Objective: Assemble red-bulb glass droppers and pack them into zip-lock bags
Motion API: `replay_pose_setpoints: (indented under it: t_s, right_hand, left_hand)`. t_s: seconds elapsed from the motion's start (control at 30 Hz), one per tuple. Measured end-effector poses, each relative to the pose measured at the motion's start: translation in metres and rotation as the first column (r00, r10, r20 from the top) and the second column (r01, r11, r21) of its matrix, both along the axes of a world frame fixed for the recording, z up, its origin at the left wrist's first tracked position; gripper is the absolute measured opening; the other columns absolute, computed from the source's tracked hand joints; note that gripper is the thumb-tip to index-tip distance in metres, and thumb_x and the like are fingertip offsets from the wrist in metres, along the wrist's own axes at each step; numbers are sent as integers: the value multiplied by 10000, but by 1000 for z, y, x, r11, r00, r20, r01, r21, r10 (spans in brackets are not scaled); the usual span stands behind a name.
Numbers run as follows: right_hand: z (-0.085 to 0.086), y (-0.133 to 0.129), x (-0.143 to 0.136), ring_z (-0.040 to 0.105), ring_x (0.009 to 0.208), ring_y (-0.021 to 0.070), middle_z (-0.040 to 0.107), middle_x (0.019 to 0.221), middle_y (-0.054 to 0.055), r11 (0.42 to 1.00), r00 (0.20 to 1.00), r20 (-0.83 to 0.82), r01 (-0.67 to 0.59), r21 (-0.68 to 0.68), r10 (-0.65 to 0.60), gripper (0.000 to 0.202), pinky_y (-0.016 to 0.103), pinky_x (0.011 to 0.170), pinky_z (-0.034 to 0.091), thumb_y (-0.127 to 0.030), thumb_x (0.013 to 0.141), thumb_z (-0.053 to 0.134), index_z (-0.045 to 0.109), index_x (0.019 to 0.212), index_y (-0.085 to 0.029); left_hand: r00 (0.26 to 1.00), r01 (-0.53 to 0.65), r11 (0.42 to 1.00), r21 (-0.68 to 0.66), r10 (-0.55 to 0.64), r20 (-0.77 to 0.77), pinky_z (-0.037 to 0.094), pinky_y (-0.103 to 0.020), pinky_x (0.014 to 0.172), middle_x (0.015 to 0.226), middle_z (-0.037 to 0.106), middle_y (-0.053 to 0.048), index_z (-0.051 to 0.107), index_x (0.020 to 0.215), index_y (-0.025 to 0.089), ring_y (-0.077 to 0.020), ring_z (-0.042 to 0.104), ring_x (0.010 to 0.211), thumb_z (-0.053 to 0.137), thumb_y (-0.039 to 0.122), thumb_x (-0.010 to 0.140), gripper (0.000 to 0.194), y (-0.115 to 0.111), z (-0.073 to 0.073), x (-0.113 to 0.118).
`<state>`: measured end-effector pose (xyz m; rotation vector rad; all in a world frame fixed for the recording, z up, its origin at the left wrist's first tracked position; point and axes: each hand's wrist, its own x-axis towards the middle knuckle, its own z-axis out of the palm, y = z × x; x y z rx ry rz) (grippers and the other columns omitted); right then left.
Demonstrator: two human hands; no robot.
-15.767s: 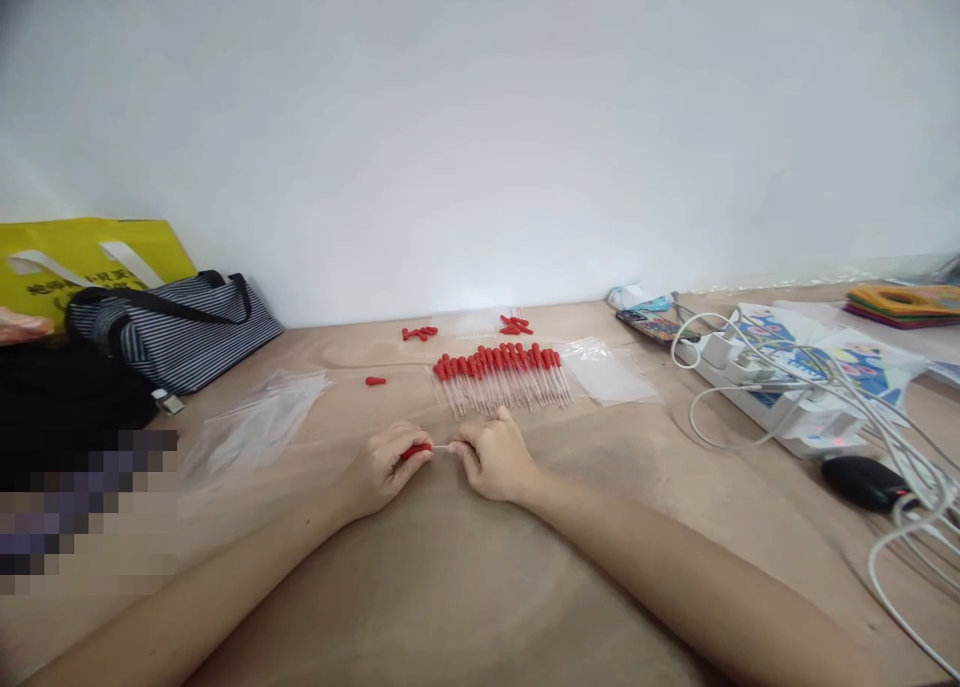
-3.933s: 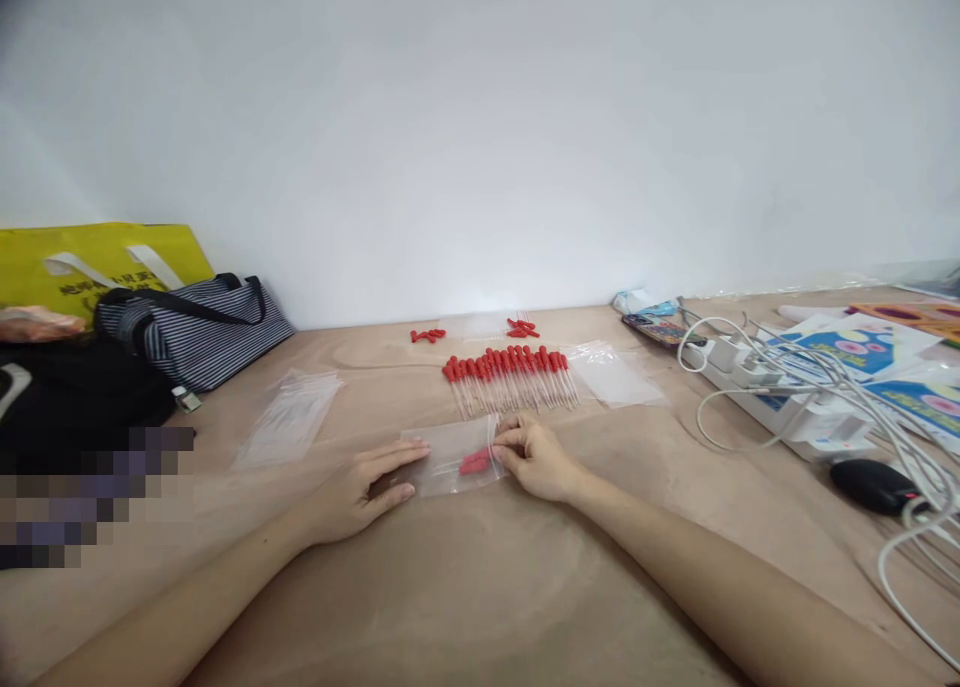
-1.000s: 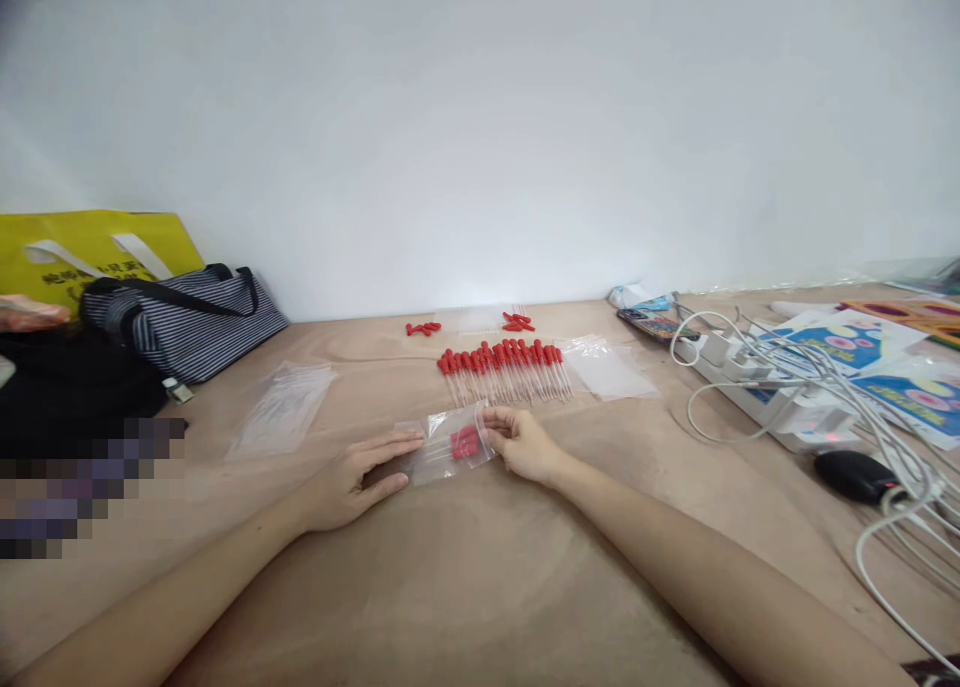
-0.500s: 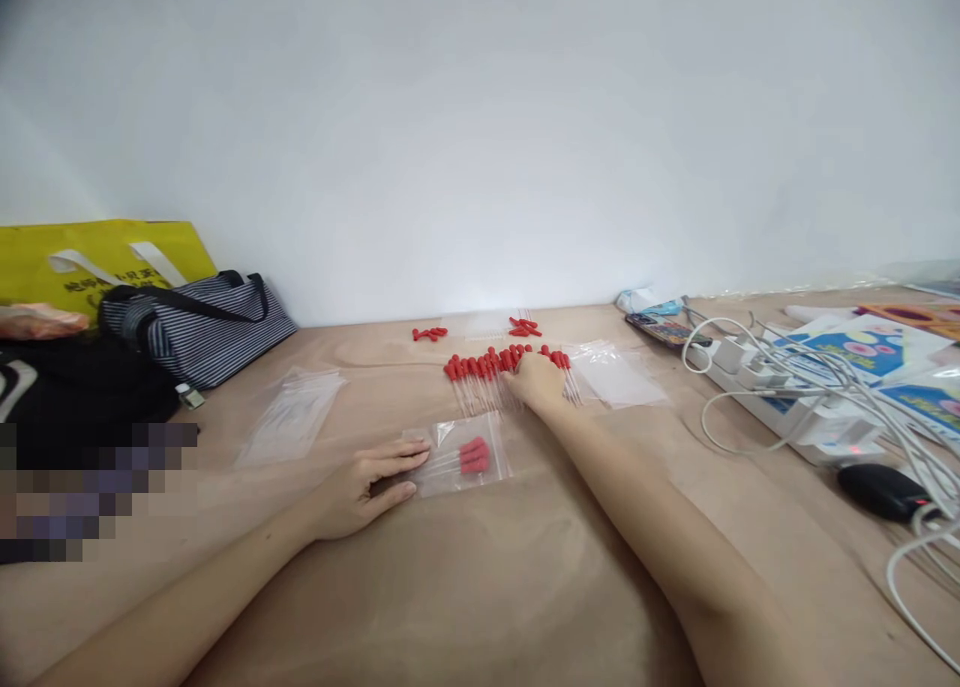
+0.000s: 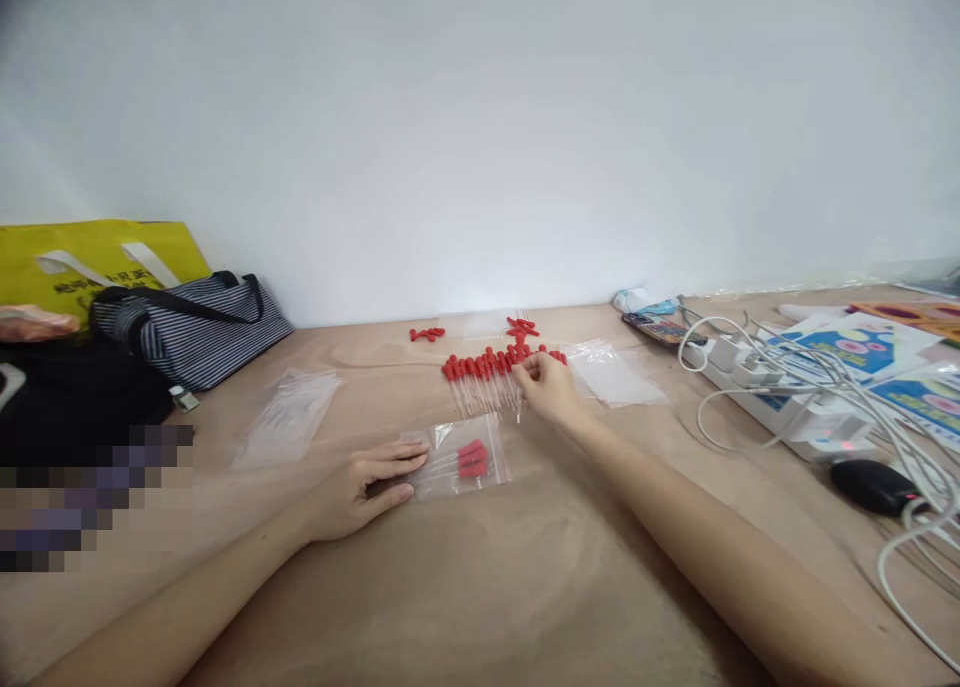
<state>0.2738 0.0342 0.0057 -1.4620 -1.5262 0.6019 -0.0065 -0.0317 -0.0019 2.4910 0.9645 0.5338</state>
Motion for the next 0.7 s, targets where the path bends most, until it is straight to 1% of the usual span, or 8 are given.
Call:
replay_pose_setpoints:
  t_s: [0.03, 0.1, 0.2, 0.27, 0.37, 0.5, 0.6, 0.7]
  right_hand:
    - [-4, -8, 3, 533, 472, 117, 567, 590, -5, 999, 991, -127, -46, -1, 45, 205, 228, 455, 416, -350, 739, 473, 457, 830, -167]
    - [-13, -24, 7, 508, 421, 111, 524, 526, -56, 996, 952, -295, -90, -7, 84, 386, 223, 415, 416, -352, 711, 517, 369, 1012, -160]
    - [-20, -42, 9, 528, 425, 119, 515, 528, -85, 994, 908, -410, -107, -22, 88, 671, 235, 419, 446, -332, 680, 562, 171, 1198, -160]
    - [-22, -49, 8, 545, 442, 124, 517, 544, -83, 994, 893, -442, -107, -23, 85, 729, 251, 446, 470, -325, 678, 569, 122, 1234, -178]
    - [-26, -53, 3, 565, 471, 134, 514, 553, -79, 995, 864, -498, -99, -17, 78, 702, 270, 481, 489, -345, 670, 582, 157, 1210, -198]
    - [-32, -54, -8, 594, 532, 144, 548, 601, -57, 994, 770, -636, -96, -50, 42, 571, 294, 543, 507, -400, 675, 575, 217, 1081, -220]
    - [-32, -57, -16, 604, 553, 149, 551, 610, -48, 980, 710, -703, -170, -104, 49, 426, 314, 570, 511, -443, 710, 525, 262, 975, -239]
    - [-30, -61, -19, 593, 541, 135, 545, 616, -40, 961, 695, -716, -238, -144, 65, 333, 298, 547, 504, -451, 718, 517, 332, 890, -234]
  left_hand:
    - [1000, 7, 1000, 2, -7, -1, 362, -400, 973, 1223, 516, -56, 539, 1150, 224, -210, 451, 1148, 493, 283, 811, 347, 0, 0, 0]
    - [1000, 18, 1000, 0, -18, -12, 351, -397, 983, 1231, 508, -59, 531, 1160, 216, -209, 444, 1155, 495, 286, 811, 358, -2, 0, 2]
    - [999, 24, 1000, -17, -25, -39, 341, -396, 989, 1244, 496, -62, 518, 1174, 215, -211, 435, 1162, 500, 303, 809, 377, -5, 1, 4]
    - [998, 24, 999, -28, -26, -54, 340, -401, 988, 1251, 489, -56, 511, 1181, 225, -213, 427, 1168, 504, 319, 806, 387, -7, 2, 6]
    - [997, 25, 999, -45, -28, -72, 332, -405, 990, 1259, 482, -48, 496, 1194, 237, -216, 422, 1171, 503, 336, 806, 401, -10, 4, 8]
    - [996, -39, 997, -64, 33, -88, 339, -409, 979, 1289, 451, -45, 399, 1265, 246, -228, 420, 1171, 511, 357, 798, 494, -13, 9, 9]
    - [996, -50, 996, -70, 45, -76, 329, -412, 981, 1293, 447, -39, 323, 1302, 261, -231, 414, 1174, 517, 357, 795, 552, -14, 10, 9]
    - [997, -37, 997, -74, 32, -65, 309, -411, 993, 1287, 454, -44, 291, 1316, 256, -230, 403, 1182, 513, 356, 798, 572, -14, 8, 9]
